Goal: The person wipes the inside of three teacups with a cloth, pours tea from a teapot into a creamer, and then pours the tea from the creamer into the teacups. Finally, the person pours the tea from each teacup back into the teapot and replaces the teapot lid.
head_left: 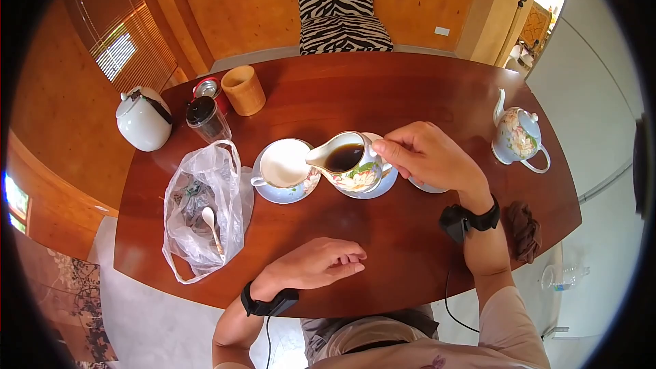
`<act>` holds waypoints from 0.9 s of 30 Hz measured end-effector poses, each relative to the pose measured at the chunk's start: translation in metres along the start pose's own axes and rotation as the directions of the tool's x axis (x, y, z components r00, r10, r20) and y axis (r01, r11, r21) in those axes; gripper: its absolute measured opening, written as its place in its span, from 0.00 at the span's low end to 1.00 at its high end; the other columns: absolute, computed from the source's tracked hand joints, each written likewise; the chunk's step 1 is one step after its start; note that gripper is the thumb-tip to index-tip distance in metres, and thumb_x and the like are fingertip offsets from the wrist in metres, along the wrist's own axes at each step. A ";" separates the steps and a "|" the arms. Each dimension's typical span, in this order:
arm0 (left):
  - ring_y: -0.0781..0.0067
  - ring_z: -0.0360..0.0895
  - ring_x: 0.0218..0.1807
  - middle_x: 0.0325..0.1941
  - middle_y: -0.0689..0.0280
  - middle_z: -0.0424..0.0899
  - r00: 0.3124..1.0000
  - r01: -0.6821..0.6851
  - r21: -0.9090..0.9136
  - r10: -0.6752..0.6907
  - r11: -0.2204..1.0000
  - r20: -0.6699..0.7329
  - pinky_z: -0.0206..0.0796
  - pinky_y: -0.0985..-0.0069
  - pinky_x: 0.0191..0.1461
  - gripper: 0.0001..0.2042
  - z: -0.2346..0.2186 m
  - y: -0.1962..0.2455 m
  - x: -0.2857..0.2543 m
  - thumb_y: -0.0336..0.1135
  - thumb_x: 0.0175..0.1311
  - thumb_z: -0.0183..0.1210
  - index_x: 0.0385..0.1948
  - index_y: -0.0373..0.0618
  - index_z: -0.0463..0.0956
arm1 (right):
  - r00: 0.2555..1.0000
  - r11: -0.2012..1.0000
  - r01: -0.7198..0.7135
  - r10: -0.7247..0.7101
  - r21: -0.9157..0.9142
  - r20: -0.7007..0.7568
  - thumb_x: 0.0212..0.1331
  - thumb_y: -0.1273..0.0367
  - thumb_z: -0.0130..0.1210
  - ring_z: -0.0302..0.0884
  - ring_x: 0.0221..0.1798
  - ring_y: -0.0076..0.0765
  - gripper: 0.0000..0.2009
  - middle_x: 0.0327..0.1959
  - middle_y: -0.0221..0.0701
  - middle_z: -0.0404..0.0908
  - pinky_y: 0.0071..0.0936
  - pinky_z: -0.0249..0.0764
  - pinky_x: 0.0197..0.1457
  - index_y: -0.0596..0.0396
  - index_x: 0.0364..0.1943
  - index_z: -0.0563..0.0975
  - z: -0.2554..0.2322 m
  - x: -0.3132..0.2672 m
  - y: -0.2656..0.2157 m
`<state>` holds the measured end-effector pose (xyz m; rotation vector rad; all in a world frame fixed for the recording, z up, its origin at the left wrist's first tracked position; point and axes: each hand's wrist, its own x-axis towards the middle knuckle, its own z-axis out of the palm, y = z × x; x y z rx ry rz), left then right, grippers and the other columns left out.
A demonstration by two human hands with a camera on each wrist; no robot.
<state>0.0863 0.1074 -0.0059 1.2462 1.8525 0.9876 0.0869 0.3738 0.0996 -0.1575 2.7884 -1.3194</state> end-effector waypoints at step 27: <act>0.57 0.85 0.42 0.43 0.57 0.88 0.998 -0.044 -0.010 0.043 0.999 -0.046 0.76 0.66 0.46 0.12 0.004 -0.008 -0.001 0.38 0.72 0.62 0.49 0.39 0.80 | 0.984 0.930 0.167 -0.135 -0.328 0.118 0.71 0.50 0.56 0.56 0.17 0.30 0.30 0.12 0.34 0.59 0.36 0.57 0.24 0.64 0.19 0.74 0.001 0.072 -0.037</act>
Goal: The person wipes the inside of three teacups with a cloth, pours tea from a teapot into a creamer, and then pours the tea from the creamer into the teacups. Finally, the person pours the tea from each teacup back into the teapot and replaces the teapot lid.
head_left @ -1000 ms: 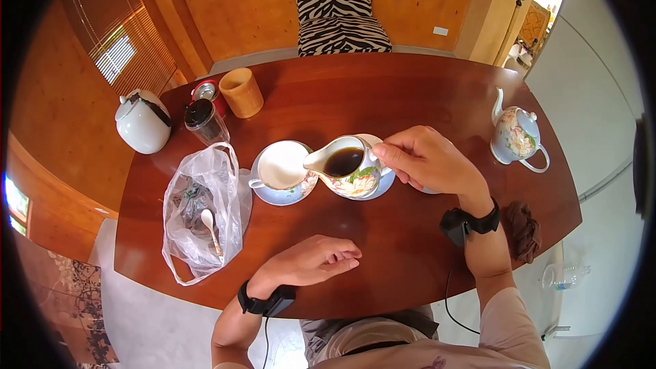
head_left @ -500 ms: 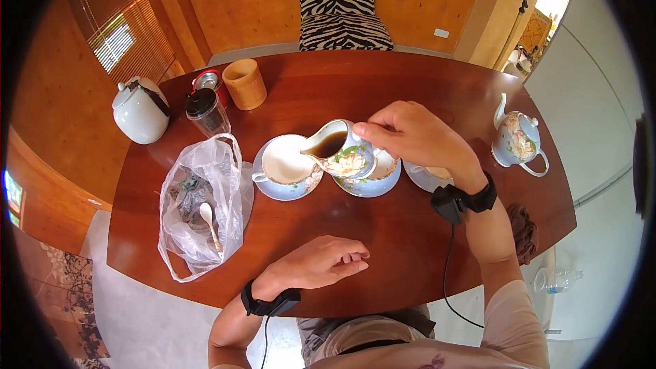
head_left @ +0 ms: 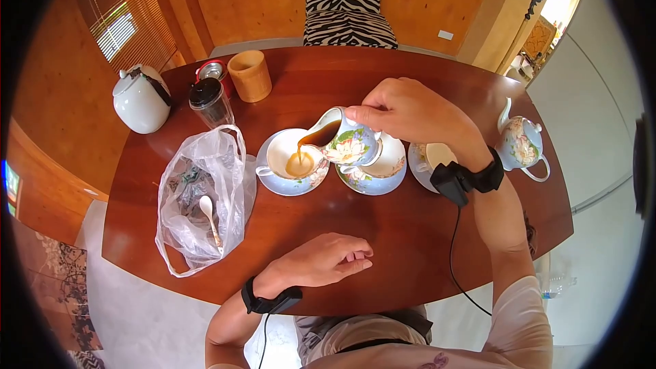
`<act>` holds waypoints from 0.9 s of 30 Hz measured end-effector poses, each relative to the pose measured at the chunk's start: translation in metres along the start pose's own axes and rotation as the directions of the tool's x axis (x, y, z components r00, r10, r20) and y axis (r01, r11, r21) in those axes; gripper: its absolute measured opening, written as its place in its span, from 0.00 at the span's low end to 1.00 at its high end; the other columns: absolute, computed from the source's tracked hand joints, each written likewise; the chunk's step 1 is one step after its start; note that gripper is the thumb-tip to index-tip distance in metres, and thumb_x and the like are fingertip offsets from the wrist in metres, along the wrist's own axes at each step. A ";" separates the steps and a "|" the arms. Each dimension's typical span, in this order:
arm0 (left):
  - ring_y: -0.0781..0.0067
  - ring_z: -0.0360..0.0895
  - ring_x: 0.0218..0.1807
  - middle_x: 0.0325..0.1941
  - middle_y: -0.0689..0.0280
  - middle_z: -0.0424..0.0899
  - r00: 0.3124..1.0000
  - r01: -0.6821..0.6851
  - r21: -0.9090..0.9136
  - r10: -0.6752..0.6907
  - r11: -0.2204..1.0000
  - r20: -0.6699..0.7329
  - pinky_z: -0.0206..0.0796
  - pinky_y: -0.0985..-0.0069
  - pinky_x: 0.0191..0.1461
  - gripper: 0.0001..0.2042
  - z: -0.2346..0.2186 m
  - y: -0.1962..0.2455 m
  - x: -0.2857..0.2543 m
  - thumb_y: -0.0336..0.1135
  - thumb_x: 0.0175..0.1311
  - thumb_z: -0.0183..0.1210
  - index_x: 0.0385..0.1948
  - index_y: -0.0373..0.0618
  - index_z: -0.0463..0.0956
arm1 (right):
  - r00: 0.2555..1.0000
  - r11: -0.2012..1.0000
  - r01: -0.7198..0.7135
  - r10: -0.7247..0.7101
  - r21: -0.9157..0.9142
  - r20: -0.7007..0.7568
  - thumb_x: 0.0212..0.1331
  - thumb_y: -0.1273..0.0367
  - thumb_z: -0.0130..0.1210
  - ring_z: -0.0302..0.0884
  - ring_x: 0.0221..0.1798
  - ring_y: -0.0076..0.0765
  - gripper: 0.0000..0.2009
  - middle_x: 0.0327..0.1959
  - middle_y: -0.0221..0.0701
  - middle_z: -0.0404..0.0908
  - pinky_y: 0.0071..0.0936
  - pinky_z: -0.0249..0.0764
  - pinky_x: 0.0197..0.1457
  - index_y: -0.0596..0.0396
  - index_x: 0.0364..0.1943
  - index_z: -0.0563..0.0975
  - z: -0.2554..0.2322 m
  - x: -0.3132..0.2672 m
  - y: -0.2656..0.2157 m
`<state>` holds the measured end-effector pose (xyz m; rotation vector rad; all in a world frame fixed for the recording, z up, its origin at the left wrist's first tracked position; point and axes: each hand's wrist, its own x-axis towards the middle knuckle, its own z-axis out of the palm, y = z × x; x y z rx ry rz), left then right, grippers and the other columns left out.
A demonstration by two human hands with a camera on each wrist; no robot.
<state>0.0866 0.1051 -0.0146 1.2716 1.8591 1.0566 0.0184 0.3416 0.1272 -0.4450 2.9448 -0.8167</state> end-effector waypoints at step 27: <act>0.56 0.69 0.22 0.21 0.54 0.74 0.916 -0.074 -0.052 0.047 0.996 -0.398 0.64 0.63 0.29 0.15 -0.003 0.028 0.019 0.34 0.71 0.63 0.25 0.35 0.73 | 0.999 0.997 0.000 0.004 -0.082 0.042 0.68 0.51 0.54 0.73 0.21 0.49 0.27 0.17 0.48 0.75 0.44 0.70 0.31 0.64 0.23 0.83 -0.009 0.007 -0.003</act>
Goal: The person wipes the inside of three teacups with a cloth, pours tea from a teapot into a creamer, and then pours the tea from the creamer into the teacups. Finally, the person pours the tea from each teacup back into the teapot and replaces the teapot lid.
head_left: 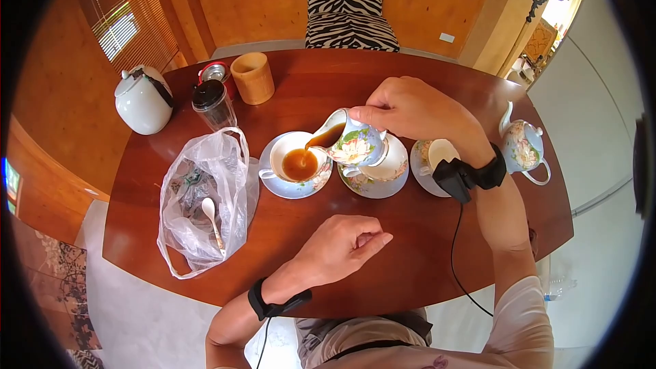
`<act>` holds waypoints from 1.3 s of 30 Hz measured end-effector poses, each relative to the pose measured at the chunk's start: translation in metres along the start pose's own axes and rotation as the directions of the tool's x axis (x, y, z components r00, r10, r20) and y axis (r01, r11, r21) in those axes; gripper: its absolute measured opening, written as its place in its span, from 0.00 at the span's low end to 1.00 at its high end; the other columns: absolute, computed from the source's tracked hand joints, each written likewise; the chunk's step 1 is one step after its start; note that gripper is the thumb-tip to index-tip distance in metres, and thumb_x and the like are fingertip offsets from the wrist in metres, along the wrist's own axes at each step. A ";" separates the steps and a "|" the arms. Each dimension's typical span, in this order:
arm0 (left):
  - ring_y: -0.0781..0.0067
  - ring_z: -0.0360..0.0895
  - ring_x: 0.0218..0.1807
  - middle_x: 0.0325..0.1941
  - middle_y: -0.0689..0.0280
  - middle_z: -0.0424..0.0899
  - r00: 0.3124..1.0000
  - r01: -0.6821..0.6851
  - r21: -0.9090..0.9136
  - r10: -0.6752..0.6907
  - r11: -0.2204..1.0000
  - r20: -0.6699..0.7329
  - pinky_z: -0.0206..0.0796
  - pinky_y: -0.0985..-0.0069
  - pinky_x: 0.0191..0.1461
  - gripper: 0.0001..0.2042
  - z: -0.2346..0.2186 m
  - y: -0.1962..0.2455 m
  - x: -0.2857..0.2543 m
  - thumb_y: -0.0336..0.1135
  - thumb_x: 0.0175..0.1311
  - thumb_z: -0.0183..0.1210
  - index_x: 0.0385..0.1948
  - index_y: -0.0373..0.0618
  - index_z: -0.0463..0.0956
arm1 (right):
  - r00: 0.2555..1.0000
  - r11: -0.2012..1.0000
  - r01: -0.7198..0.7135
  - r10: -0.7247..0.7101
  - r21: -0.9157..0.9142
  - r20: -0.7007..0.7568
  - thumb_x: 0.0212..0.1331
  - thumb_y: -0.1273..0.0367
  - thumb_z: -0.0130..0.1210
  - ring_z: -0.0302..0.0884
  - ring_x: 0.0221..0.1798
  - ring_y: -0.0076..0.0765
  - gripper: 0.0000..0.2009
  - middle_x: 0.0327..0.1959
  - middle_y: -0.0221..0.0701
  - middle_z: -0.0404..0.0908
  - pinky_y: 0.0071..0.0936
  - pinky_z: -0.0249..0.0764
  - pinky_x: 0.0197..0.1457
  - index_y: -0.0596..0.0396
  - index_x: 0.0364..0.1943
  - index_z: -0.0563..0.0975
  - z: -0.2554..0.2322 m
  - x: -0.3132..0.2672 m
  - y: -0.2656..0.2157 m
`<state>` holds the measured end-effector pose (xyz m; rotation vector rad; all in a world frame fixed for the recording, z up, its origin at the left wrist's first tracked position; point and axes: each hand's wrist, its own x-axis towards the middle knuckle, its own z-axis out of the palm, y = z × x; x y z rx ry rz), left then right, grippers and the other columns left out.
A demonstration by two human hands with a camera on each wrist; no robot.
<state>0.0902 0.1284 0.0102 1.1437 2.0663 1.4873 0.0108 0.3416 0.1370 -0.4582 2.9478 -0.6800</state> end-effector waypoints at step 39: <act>0.78 0.61 0.21 0.19 0.63 0.69 0.995 0.091 -0.153 -0.086 0.984 0.043 0.59 0.74 0.25 0.14 0.026 0.008 0.022 0.32 0.73 0.63 0.27 0.34 0.75 | 0.951 0.875 -0.239 0.299 0.420 -0.082 0.73 0.56 0.58 0.61 0.21 0.17 0.21 0.16 0.26 0.69 0.27 0.59 0.24 0.65 0.37 0.85 -0.010 -0.131 0.082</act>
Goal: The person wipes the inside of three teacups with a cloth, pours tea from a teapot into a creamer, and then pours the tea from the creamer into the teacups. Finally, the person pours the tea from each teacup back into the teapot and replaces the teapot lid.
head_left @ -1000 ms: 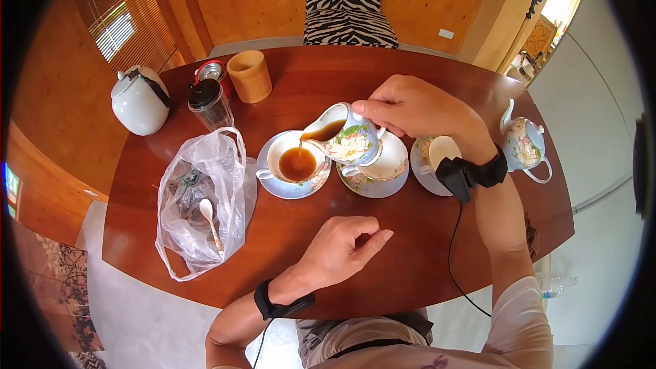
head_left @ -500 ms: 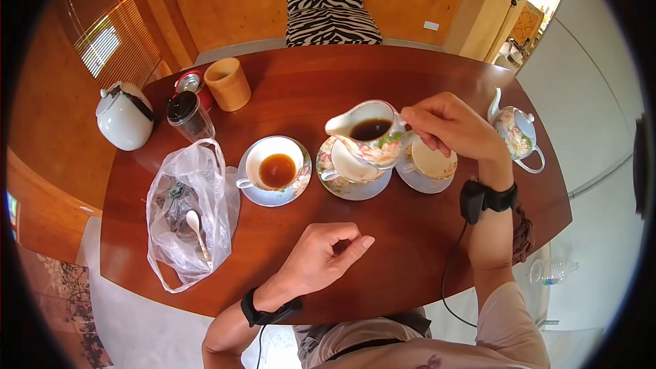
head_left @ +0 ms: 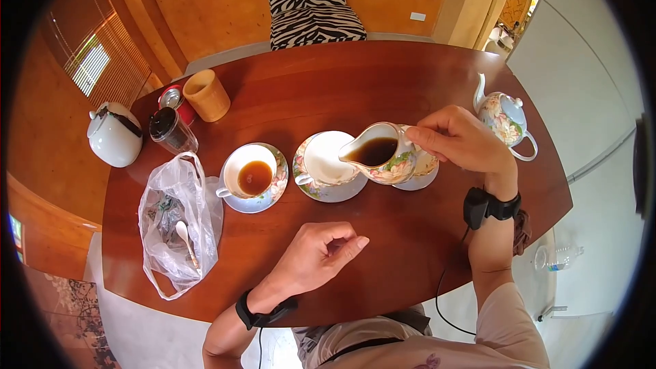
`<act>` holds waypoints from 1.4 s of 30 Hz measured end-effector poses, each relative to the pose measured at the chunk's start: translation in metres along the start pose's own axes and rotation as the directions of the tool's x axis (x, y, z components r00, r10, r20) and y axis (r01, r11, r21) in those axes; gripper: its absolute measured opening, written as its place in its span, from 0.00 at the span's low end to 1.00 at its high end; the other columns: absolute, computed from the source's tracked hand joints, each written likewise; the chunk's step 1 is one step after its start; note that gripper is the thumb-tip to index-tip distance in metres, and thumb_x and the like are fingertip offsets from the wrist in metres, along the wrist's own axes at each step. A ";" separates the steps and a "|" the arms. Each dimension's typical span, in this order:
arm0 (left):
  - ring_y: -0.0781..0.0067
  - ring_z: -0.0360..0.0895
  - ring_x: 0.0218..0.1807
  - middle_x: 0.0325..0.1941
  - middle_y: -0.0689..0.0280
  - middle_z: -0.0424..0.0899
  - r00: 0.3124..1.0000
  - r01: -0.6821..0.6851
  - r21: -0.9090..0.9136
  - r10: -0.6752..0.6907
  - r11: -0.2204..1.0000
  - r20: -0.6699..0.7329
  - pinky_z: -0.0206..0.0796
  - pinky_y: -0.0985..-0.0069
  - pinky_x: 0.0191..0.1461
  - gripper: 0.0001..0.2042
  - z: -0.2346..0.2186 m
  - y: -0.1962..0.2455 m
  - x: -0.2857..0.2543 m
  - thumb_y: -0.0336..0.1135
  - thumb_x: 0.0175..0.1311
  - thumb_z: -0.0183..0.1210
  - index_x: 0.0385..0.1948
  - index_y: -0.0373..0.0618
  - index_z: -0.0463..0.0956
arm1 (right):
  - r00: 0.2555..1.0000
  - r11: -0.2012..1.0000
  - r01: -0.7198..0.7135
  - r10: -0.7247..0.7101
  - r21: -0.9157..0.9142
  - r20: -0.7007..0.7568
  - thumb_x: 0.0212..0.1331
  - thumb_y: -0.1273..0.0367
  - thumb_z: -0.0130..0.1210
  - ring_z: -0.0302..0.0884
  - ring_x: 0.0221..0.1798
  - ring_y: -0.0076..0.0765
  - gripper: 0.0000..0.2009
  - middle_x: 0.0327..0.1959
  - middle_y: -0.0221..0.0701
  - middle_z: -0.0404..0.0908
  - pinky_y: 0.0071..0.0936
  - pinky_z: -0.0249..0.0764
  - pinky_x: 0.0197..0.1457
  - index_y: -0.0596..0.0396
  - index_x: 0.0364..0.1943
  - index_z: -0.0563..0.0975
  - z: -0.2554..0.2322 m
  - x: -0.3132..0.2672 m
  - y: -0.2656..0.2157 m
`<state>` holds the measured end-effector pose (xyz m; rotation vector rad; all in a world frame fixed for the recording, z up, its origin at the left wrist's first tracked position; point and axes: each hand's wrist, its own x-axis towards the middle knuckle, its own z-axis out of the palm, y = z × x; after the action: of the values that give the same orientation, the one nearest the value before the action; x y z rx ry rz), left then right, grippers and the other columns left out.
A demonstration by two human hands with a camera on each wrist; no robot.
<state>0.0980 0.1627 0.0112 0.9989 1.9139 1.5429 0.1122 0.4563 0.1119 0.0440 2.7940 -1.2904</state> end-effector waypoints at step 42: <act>0.81 0.59 0.23 0.19 0.66 0.67 0.997 -0.025 -0.033 0.023 0.999 -0.070 0.57 0.75 0.25 0.15 -0.004 -0.013 -0.001 0.32 0.74 0.62 0.26 0.34 0.74 | 0.997 0.918 0.026 -0.051 -0.395 -0.053 0.65 0.48 0.63 0.80 0.35 0.35 0.26 0.31 0.39 0.82 0.32 0.74 0.38 0.63 0.34 0.87 -0.016 0.030 -0.007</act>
<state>0.0922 0.1578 -0.0007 0.9687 1.9221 1.6386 0.0810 0.4641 0.1256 0.0091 3.0634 -0.7163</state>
